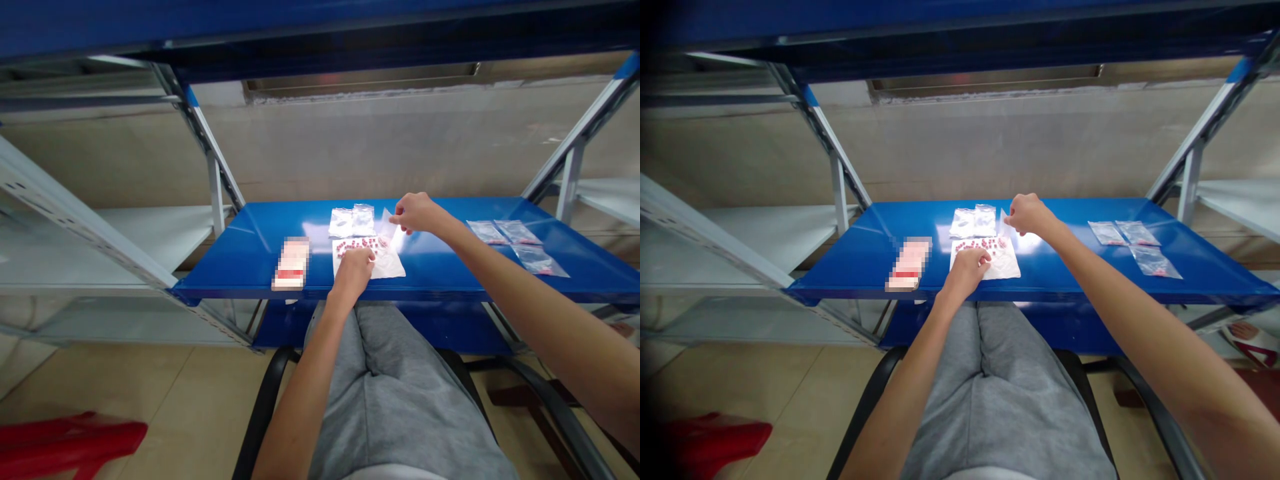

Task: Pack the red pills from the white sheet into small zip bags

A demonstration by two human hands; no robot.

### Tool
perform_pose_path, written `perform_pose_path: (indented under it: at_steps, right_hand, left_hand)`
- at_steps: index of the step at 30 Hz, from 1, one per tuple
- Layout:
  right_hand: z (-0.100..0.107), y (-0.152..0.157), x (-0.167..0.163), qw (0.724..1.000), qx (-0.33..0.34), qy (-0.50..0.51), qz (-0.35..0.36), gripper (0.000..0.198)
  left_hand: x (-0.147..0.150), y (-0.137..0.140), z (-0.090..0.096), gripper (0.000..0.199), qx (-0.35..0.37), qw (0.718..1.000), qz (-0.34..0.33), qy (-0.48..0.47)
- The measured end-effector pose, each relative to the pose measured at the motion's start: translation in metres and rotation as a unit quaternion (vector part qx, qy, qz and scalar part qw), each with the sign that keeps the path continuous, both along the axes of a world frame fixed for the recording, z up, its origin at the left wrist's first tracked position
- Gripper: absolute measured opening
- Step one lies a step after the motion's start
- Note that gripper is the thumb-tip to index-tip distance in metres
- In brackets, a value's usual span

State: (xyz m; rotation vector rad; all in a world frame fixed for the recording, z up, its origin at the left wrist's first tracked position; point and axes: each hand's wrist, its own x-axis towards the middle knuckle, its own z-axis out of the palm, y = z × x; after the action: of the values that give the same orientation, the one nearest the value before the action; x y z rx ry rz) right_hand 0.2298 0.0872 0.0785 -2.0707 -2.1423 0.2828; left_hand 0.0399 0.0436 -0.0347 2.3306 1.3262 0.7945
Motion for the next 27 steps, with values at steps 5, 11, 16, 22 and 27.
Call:
perform_pose_path:
  at_steps: [5,11,16,22,27]
  right_hand:
    - [-0.002,-0.002,-0.001,1.000,0.012,-0.013,0.009,0.020]
    - [-0.003,-0.003,0.000,0.999,0.029,-0.011,0.011,0.022]
    - [-0.004,-0.004,0.003,0.999,0.040,-0.007,0.004,0.023]
    - [-0.004,-0.010,0.004,0.998,0.066,0.005,-0.001,0.024]
    - [-0.004,-0.018,0.006,0.993,0.110,0.030,-0.018,0.023]
  left_hand:
    - [-0.001,0.006,0.007,0.021,0.022,1.000,-0.001,-0.016]
    - [0.005,0.028,0.004,0.020,0.033,0.999,0.001,-0.014]
    - [0.008,0.034,-0.002,0.021,0.031,0.999,0.003,-0.012]
    - [0.008,0.032,0.000,0.020,0.045,0.999,-0.009,-0.008]
    - [0.005,0.030,0.005,0.021,0.054,0.998,0.005,-0.016]
